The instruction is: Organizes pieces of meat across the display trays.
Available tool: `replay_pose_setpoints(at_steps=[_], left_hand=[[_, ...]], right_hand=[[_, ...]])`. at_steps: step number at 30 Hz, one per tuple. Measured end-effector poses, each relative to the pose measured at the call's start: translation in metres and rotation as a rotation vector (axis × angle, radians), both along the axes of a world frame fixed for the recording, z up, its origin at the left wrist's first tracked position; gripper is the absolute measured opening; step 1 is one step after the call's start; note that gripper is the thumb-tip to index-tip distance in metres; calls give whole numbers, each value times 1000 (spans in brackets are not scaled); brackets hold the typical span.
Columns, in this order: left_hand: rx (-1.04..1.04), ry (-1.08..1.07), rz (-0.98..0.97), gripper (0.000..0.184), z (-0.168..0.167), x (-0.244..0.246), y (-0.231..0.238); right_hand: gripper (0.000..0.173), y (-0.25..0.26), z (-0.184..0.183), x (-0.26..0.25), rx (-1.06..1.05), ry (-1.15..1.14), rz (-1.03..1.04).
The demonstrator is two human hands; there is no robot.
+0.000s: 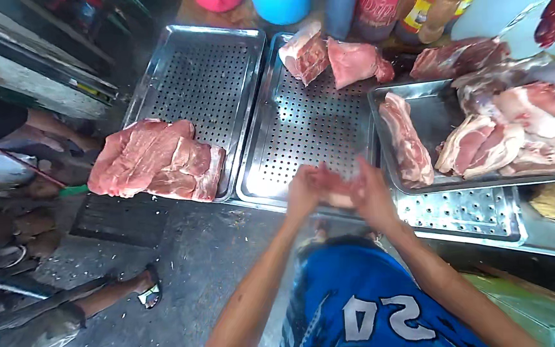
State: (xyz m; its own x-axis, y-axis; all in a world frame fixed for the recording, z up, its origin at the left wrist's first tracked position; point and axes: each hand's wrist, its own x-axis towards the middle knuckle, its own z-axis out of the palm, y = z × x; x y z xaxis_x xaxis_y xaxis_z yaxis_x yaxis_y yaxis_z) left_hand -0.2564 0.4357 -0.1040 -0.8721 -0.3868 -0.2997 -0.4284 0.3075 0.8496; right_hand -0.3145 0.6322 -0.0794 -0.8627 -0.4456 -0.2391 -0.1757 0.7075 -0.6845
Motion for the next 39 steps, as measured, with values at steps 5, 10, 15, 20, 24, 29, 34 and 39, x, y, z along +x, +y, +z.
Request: replay_pose_setpoints(at_steps=[5,10,15,20,24,29,34,39], left_hand=[[-372,-76,-102,39,-18,19,0],[-574,38,-229,28,-44,58,-15],[-746,58,-314,31,-51,88,-27],[-720,-142,-516,58,-30,92,-54],[-779,-180,-592,47,-19,94,-71],[-740,-244,-622,45,-14,101,-70],[-644,-487,-592,60,22,64,-65],[-510,-318,-394,37,-1,21,-25]], right_hand=[[52,24,-16,34,293,208,149],[31,29,-42,53,306,263,312],[26,30,-61,74,256,391,277],[22,31,-77,85,149,450,255],[20,34,-84,84,94,499,264],[20,39,-78,79,108,509,328],[32,46,-48,61,143,338,157],[37,34,-45,31,341,240,10]])
